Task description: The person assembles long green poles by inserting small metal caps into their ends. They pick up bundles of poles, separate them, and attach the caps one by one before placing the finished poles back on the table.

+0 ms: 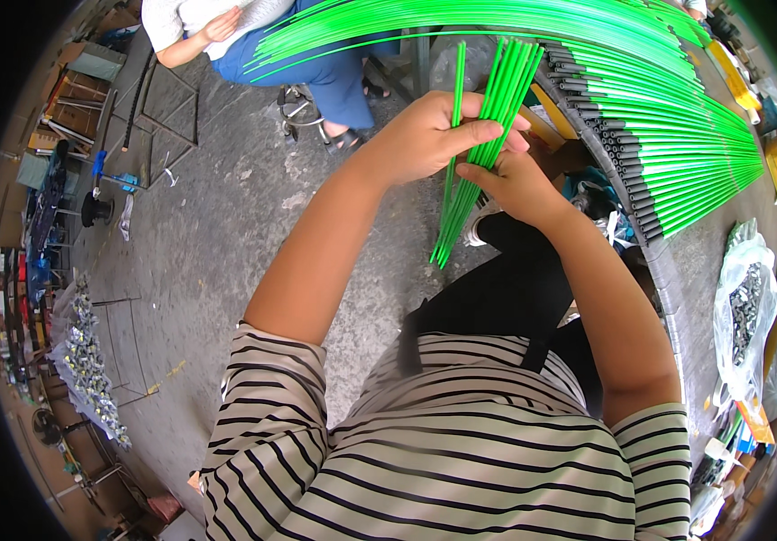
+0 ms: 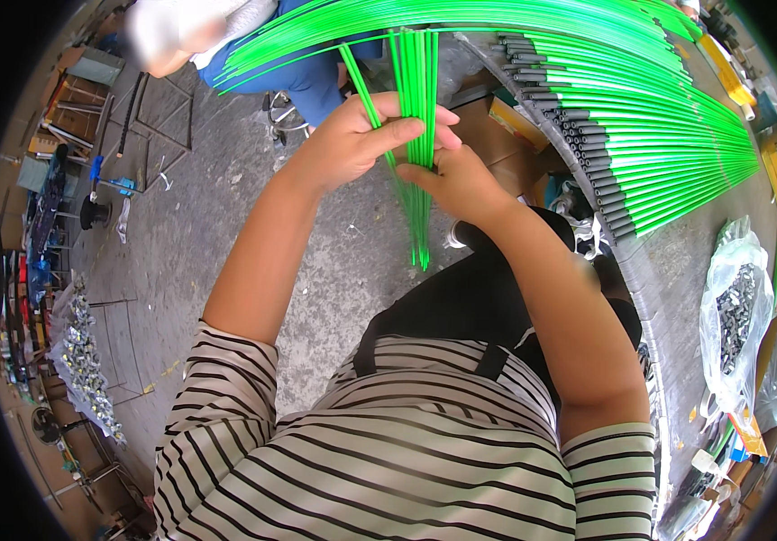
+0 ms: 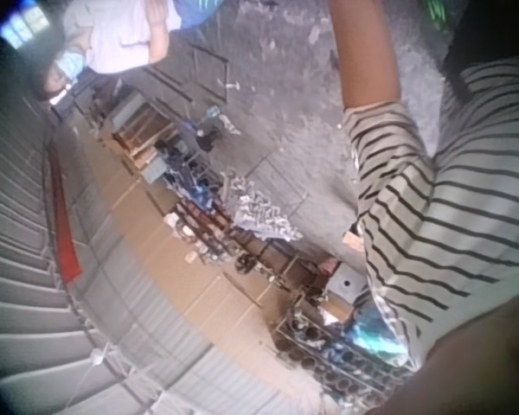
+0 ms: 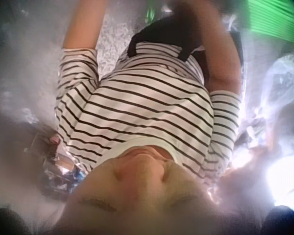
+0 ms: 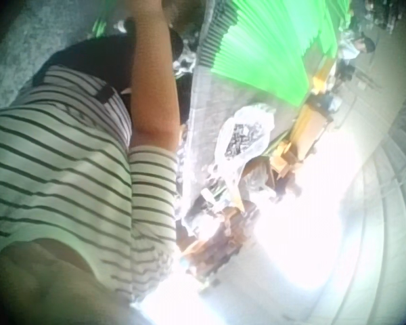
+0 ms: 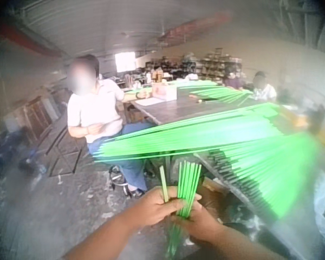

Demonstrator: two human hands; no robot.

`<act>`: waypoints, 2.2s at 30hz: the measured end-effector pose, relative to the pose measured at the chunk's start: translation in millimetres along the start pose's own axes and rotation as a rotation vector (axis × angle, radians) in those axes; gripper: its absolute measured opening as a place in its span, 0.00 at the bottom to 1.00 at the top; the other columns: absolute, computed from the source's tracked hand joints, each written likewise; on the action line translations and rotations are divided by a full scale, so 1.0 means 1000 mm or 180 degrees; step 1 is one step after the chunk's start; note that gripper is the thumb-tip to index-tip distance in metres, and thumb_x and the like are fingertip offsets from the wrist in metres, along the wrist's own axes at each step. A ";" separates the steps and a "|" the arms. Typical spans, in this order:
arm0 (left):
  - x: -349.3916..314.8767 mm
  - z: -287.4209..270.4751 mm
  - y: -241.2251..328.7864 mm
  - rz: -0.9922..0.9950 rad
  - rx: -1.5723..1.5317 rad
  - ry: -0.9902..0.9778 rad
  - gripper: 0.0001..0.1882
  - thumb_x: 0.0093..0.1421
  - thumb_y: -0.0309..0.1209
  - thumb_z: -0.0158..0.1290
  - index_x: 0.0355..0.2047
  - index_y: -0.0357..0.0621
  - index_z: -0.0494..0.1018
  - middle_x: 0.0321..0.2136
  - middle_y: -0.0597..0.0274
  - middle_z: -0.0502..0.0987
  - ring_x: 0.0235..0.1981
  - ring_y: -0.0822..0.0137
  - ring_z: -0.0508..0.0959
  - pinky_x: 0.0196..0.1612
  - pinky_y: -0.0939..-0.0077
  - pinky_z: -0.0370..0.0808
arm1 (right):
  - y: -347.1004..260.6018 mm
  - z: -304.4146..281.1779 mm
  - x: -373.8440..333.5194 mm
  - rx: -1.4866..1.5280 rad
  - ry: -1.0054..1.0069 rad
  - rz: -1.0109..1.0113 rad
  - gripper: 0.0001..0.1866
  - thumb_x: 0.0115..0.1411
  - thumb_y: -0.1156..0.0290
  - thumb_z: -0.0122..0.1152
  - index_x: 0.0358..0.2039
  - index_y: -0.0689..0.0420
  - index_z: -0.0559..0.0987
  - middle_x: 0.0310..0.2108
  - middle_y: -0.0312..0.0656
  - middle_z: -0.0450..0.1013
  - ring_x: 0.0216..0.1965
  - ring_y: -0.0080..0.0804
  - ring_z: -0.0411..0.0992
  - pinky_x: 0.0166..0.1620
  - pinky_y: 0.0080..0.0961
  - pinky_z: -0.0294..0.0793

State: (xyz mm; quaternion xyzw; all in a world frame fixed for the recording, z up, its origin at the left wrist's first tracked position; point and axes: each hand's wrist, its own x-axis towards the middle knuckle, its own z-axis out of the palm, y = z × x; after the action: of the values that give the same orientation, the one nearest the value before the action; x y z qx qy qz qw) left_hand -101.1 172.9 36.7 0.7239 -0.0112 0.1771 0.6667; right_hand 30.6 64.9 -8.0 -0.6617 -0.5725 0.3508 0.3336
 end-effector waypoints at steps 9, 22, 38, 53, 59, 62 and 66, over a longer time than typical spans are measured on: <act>0.014 -0.005 0.012 0.0287 0.0382 -0.0595 0.15 0.62 0.35 0.43 0.42 0.36 0.71 0.34 0.57 0.78 0.38 0.67 0.76 0.44 0.74 0.71 | -0.012 -0.012 0.001 0.0208 -0.0280 -0.0208 0.13 0.57 0.66 0.56 0.41 0.54 0.74 0.37 0.40 0.72 0.40 0.30 0.70 0.44 0.27 0.68; 0.021 0.003 -0.003 0.0218 0.0221 -0.0785 0.15 0.64 0.35 0.41 0.40 0.35 0.70 0.37 0.54 0.76 0.42 0.65 0.75 0.46 0.71 0.70 | 0.016 -0.003 0.000 -0.0276 -0.0190 -0.0114 0.14 0.57 0.64 0.56 0.40 0.57 0.74 0.34 0.41 0.72 0.36 0.29 0.69 0.40 0.28 0.67; 0.095 -0.010 0.138 -0.0091 0.0131 -0.0496 0.17 0.63 0.34 0.42 0.42 0.30 0.66 0.42 0.45 0.70 0.45 0.56 0.72 0.49 0.67 0.70 | -0.007 -0.042 -0.006 0.0139 0.0754 -0.0641 0.08 0.53 0.74 0.58 0.34 0.61 0.76 0.25 0.45 0.73 0.25 0.28 0.70 0.33 0.24 0.68; 0.108 0.012 0.268 0.0136 0.0713 -0.0308 0.16 0.65 0.30 0.35 0.46 0.28 0.61 0.45 0.42 0.68 0.47 0.53 0.71 0.50 0.62 0.71 | -0.031 -0.052 -0.011 0.0645 0.1600 -0.0945 0.05 0.52 0.79 0.60 0.30 0.63 0.76 0.27 0.36 0.75 0.29 0.17 0.71 0.34 0.15 0.71; 0.108 -0.006 0.271 0.0043 0.0531 -0.0293 0.15 0.64 0.31 0.38 0.43 0.29 0.63 0.44 0.43 0.69 0.46 0.54 0.72 0.48 0.64 0.73 | -0.031 -0.034 -0.011 0.0159 0.2292 -0.1519 0.04 0.48 0.82 0.59 0.25 0.58 0.75 0.23 0.41 0.75 0.23 0.27 0.73 0.27 0.20 0.71; 0.115 -0.009 0.253 0.0119 0.0322 -0.0476 0.15 0.64 0.31 0.38 0.42 0.30 0.64 0.44 0.43 0.69 0.45 0.54 0.72 0.47 0.64 0.73 | -0.026 -0.036 -0.021 -0.0190 0.2401 -0.1542 0.06 0.49 0.79 0.60 0.30 0.60 0.78 0.29 0.47 0.76 0.28 0.36 0.75 0.32 0.22 0.74; 0.104 0.002 0.244 -0.0091 0.0415 -0.0029 0.15 0.64 0.31 0.38 0.42 0.29 0.64 0.44 0.42 0.68 0.46 0.55 0.72 0.49 0.65 0.71 | -0.018 -0.026 -0.017 0.0468 0.2109 -0.1510 0.08 0.49 0.76 0.62 0.32 0.60 0.79 0.32 0.48 0.76 0.31 0.36 0.76 0.34 0.24 0.75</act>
State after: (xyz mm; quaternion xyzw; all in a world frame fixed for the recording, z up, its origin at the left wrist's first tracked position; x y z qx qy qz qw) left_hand -64.4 167.1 299.1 0.7667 0.0077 0.1646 0.6205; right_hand 41.5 49.4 22.4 -0.5630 -0.5441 0.0722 0.6179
